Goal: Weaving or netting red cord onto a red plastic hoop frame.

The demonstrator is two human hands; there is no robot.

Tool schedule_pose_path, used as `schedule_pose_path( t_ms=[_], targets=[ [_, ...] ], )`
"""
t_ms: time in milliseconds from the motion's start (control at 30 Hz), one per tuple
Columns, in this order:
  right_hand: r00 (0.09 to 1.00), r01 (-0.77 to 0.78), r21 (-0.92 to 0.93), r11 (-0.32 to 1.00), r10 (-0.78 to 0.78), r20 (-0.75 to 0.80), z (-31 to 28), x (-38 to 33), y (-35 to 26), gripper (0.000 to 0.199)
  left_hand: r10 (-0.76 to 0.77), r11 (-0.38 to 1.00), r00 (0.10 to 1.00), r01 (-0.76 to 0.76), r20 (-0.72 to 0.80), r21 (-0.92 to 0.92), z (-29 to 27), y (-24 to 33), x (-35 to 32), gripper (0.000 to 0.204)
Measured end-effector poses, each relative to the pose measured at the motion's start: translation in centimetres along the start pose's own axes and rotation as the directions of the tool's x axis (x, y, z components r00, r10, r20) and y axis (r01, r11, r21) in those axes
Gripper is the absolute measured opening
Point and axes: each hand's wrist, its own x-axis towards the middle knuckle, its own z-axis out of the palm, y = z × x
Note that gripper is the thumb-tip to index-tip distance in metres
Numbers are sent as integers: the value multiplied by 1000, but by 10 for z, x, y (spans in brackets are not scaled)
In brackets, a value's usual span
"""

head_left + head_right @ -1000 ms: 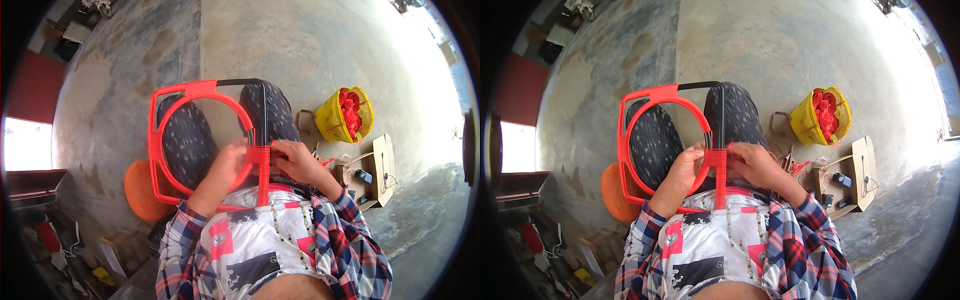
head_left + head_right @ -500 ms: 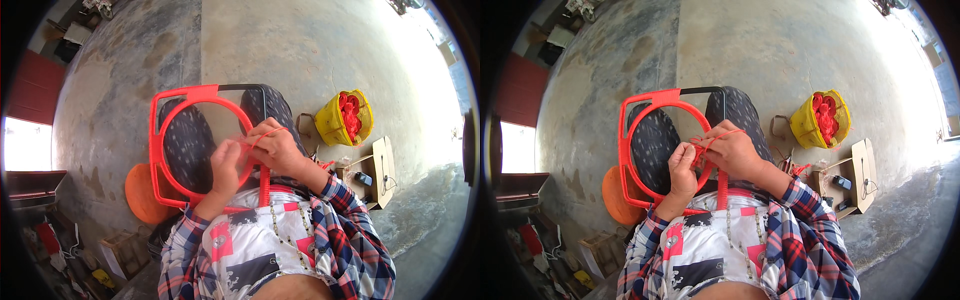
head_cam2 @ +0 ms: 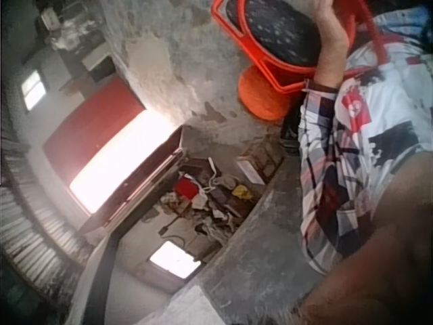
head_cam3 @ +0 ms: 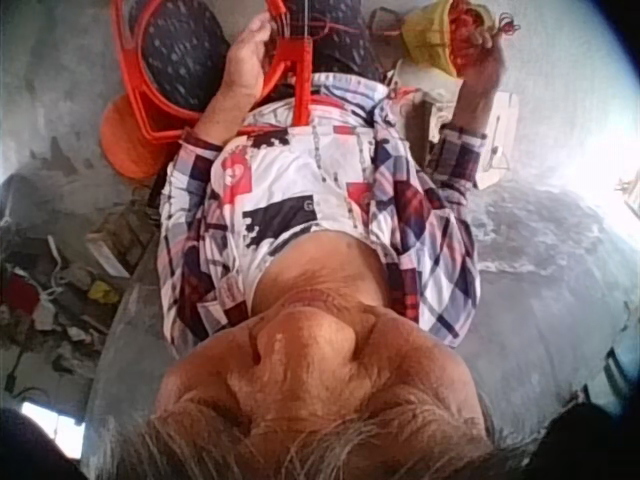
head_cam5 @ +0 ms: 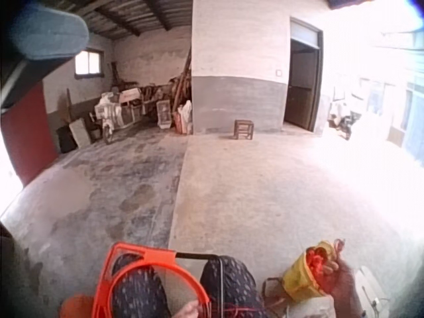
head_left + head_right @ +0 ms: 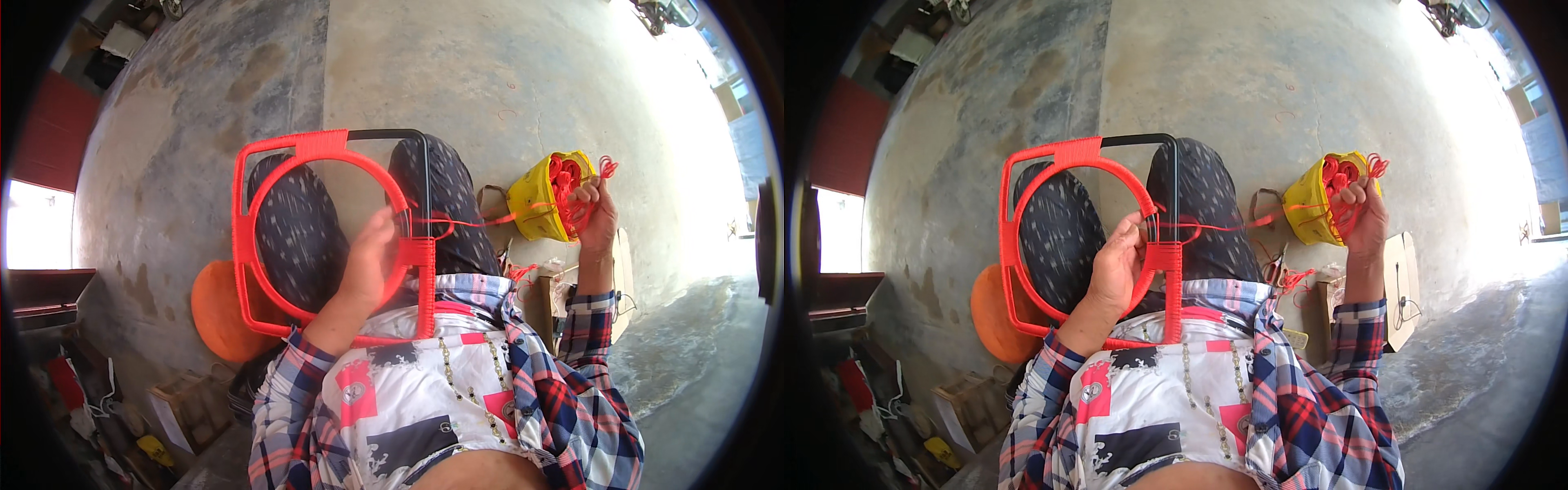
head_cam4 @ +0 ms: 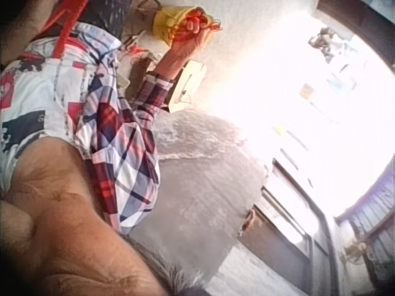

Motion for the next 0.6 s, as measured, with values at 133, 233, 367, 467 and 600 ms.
schedule_pose_path(
  t_ms=[133,233,367,467,600],
  targets=[
    [980,-153,-272,950,180,79,2,-8,42,6,-102,995,983,100,151,20,-15,-3,5,36],
    [911,-308,-553,774,408,64,59,-40,90,18,-107,994,980,103,168,31,-13,0,3,33],
    [829,190,-954,231,482,282,72,-62,109,20,-84,996,987,84,140,4,-10,-3,3,35],
    [896,-137,-862,487,432,102,66,-58,87,15,-73,997,986,70,151,22,-11,-2,2,33],
    [969,-236,-717,656,215,-122,28,-53,44,27,-147,988,983,152,108,-36,-14,3,5,25]
  ],
)
